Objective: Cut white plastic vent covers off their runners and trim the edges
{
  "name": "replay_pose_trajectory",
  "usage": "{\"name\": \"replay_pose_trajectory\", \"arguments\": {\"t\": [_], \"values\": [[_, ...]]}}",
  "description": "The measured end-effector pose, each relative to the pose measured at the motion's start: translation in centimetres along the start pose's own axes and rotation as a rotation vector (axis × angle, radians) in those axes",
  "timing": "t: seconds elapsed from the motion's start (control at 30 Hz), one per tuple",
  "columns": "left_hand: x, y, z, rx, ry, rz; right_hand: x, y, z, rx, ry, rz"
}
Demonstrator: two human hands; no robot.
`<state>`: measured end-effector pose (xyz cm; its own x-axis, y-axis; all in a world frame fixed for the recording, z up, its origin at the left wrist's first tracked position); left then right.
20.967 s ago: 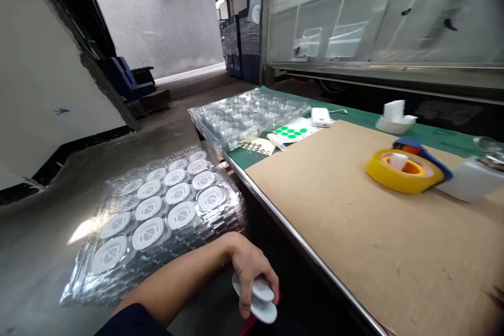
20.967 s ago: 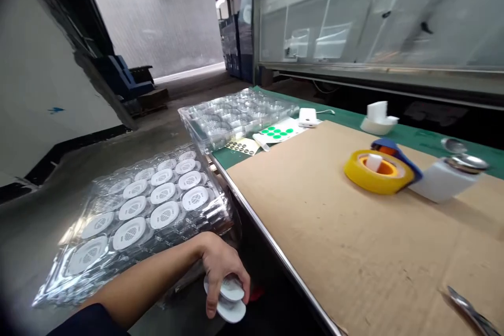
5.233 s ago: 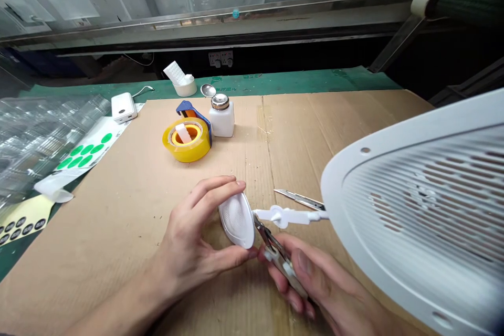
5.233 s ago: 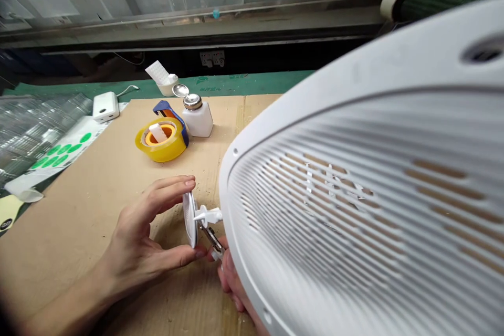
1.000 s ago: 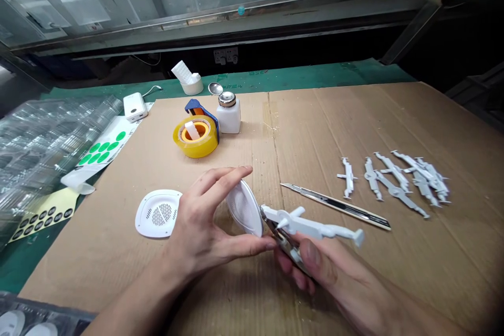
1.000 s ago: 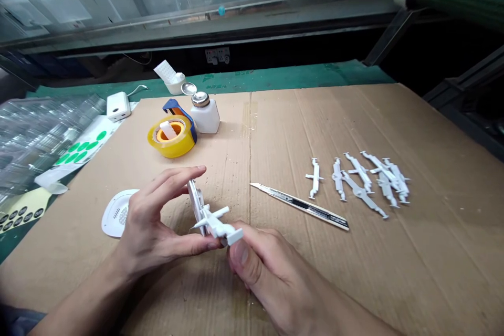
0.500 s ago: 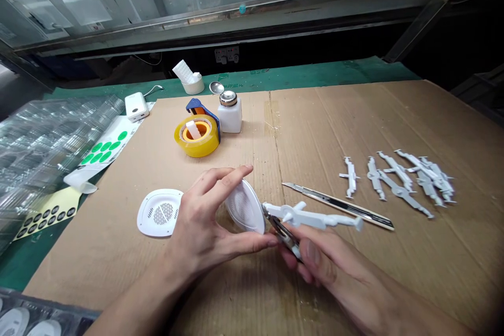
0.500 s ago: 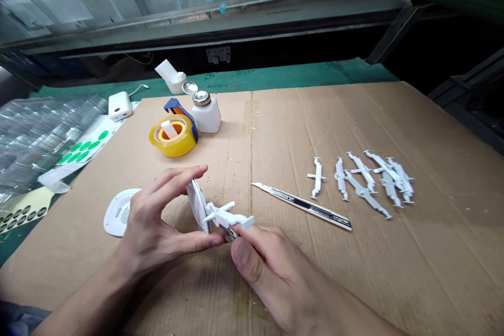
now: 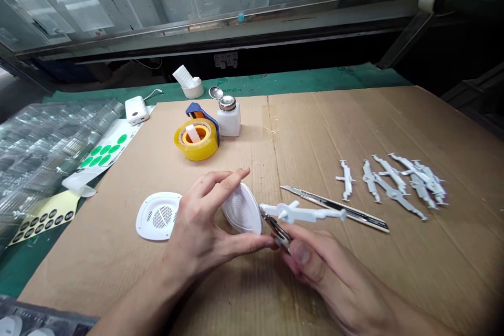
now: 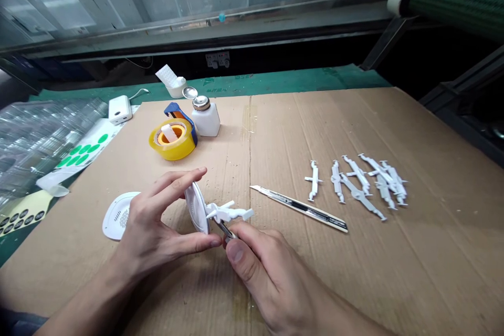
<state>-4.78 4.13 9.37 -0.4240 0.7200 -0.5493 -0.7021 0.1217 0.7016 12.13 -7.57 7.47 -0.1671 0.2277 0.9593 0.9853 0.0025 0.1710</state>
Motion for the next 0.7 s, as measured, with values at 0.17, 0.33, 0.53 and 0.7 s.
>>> {"name": "replay_pose_trajectory", "arguments": {"t": [0.17,0.33,0.53,0.7], "values": [[0.0,0.6,-0.1,0.123,0.063,0.026,-0.9,-1.3,0.0,0.050,-0.092,0.155],[0.3,1.1,-0.3,0.249,0.122,0.111,-0.8,-2.7,-0.1,0.134,-0.306,0.405],[0.6,1.1,-0.2,0.311,0.179,0.144,-1.0,-3.2,0.0,0.147,-0.441,0.481],[0.7,0.9,-0.2,0.301,0.185,0.134,-1.2,-3.2,0.0,0.146,-0.453,0.478]]}}
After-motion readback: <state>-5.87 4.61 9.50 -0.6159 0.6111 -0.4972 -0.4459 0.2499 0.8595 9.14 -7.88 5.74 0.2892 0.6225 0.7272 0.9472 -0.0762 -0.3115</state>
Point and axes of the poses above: each hand's wrist, its own z-axis towards the middle knuckle, its own y-axis out of the back of the hand, x = y × z, the point moved 2 cm from there along z, towards the middle knuckle, and after that the axes turned 5 degrees about -x, right-handed, at the moved point
